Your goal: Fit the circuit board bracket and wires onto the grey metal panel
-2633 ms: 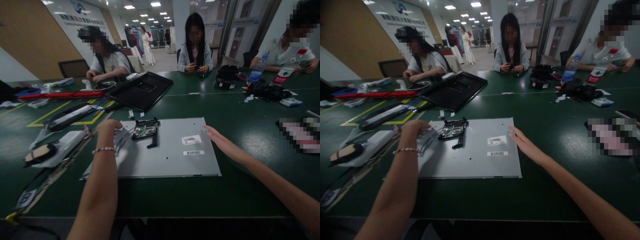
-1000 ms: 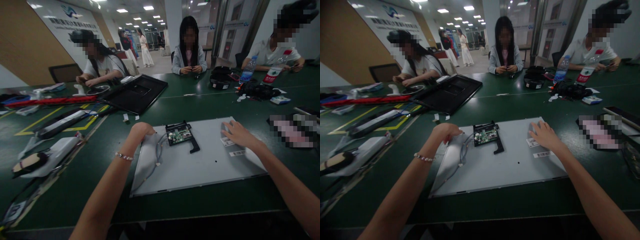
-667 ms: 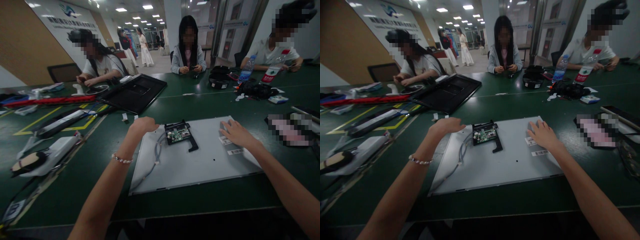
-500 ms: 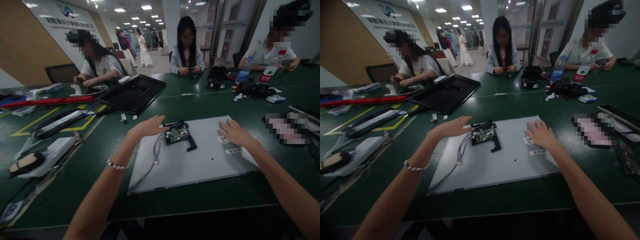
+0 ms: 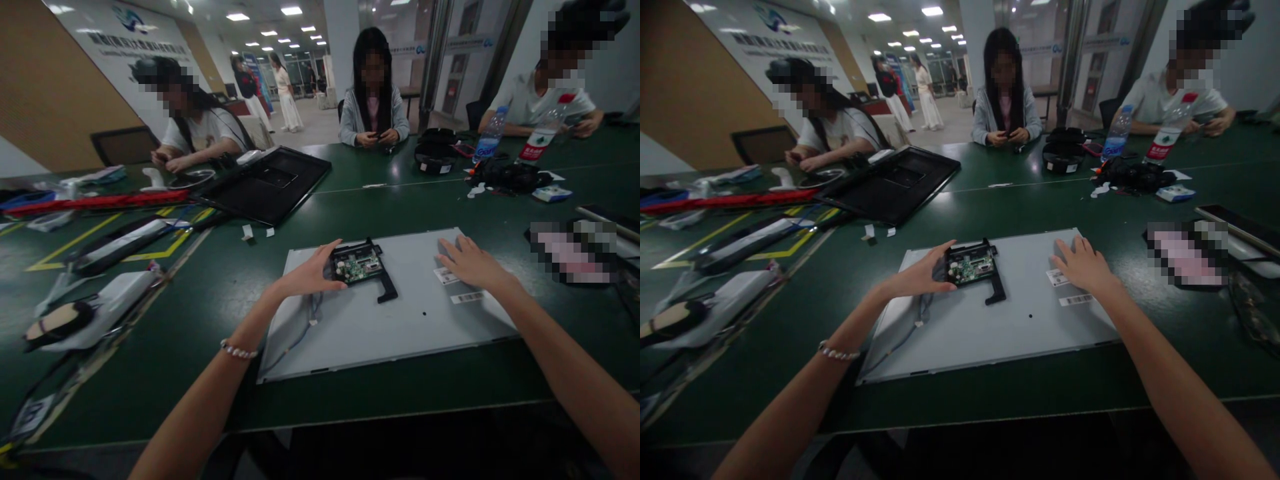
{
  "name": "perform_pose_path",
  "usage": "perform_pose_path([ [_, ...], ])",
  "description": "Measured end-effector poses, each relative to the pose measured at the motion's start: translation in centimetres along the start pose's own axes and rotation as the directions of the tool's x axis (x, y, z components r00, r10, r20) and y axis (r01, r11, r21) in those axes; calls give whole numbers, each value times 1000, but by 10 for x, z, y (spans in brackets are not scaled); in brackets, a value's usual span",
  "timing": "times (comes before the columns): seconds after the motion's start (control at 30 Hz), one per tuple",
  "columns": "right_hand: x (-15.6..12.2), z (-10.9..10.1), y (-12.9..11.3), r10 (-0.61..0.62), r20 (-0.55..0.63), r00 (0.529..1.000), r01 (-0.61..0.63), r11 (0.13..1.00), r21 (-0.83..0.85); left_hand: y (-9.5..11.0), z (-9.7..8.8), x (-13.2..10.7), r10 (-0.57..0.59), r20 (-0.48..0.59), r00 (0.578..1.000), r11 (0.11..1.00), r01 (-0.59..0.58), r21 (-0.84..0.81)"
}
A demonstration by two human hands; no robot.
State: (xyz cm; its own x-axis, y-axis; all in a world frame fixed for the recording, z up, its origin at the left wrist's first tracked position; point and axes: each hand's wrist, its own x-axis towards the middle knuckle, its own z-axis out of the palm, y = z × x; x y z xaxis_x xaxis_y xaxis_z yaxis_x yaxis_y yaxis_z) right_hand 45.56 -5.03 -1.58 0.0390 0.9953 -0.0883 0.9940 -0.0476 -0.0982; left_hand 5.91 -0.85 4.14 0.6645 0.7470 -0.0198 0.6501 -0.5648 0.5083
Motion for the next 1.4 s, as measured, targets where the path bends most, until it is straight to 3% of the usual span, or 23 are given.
perform_pose_path([
  [0.3, 2, 4, 4, -41, -48, 998, 40, 999, -22, 41, 28, 2, 66, 39, 997, 993, -62, -96],
  [0.43, 2, 1, 3, -77, -116, 990, 78, 997, -1, 41, 32, 0, 132, 98, 986, 983, -118, -141],
  [0.5, 2, -4, -2, -140, -177, 974, 156, 985, 77, 39, 32, 0, 155, 93, 984, 975, -137, -175],
  [0.57, 0, -10, -12, -228, -227, 947, 277, 936, 216, 37, 32, 0, 164, 76, 984, 968, -146, -203],
  [0.67, -8, -19, -32, -376, -238, 896, 444, 787, 428, 38, 34, 0, 162, 50, 985, 965, -148, -218],
  [0.8, -22, -19, -54, -530, -197, 825, 542, 641, 543, 39, 37, 1, 149, 37, 988, 968, -138, -210],
  [0.97, -24, -13, -59, -606, -192, 772, 603, 601, 526, 41, 43, 1, 154, 28, 988, 976, -148, -163],
  [1.13, -21, -14, -54, -613, -174, 771, 603, 613, 510, 45, 37, 0, 174, 65, 983, 978, -165, -126],
  [1.23, -23, -15, -54, -606, -152, 781, 586, 626, 514, 25, 9, -1, 152, 64, 986, 988, -150, -31],
  [1.33, -25, -17, -55, -607, -127, 784, 573, 631, 522, -23, -32, -4, -35, -149, 988, 984, 60, 165],
  [1.4, -25, -18, -55, -606, -118, 787, 569, 637, 519, -64, -55, -8, -155, -321, 934, 925, 252, 285],
])
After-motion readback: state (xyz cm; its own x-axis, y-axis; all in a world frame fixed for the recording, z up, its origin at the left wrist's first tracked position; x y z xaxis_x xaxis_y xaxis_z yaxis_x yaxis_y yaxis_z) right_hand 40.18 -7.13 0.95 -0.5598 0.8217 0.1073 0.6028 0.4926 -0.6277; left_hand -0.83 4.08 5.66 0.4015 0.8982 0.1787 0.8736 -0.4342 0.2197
